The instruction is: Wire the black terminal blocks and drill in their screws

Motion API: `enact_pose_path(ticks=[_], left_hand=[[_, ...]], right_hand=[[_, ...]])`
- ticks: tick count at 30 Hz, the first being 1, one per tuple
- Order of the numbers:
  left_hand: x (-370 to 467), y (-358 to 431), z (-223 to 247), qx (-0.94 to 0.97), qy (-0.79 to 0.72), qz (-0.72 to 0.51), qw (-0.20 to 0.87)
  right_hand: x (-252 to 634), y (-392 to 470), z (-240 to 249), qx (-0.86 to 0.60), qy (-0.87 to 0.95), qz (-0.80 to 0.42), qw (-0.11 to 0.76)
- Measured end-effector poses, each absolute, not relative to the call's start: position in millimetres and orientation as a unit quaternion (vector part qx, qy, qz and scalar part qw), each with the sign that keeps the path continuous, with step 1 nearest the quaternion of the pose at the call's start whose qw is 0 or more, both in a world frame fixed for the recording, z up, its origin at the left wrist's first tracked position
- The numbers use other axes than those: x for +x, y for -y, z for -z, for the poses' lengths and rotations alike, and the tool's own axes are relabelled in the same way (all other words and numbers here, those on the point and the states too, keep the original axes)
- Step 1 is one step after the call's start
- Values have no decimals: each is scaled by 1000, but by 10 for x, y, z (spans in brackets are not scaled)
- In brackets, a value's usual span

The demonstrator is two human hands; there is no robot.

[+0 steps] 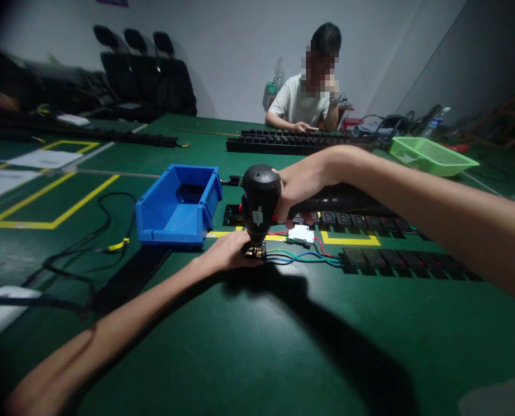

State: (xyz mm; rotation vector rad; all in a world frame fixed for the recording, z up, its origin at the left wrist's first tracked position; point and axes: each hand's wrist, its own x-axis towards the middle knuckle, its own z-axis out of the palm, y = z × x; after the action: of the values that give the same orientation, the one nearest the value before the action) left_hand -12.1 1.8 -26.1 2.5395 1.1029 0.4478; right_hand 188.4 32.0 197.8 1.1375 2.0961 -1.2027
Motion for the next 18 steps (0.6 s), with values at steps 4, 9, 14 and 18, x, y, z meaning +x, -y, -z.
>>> enact_pose_path(ticks=[4, 9, 14, 18], left_hand=[[-122, -31, 267, 897, -376, -154, 175], [-129, -34, 252, 900, -368, -157, 175], [-137, -32, 248, 898, -372, -145, 183], [-135, -47, 258, 893, -385, -141, 184]], right_hand=[[1901, -227, -1987, 412, -772, 430, 223], [1887, -132, -2058, 397, -802, 396, 203], [1946, -119, -2192, 394, -820, 367, 196], [2106, -28, -2298, 390, -844, 331, 165]])
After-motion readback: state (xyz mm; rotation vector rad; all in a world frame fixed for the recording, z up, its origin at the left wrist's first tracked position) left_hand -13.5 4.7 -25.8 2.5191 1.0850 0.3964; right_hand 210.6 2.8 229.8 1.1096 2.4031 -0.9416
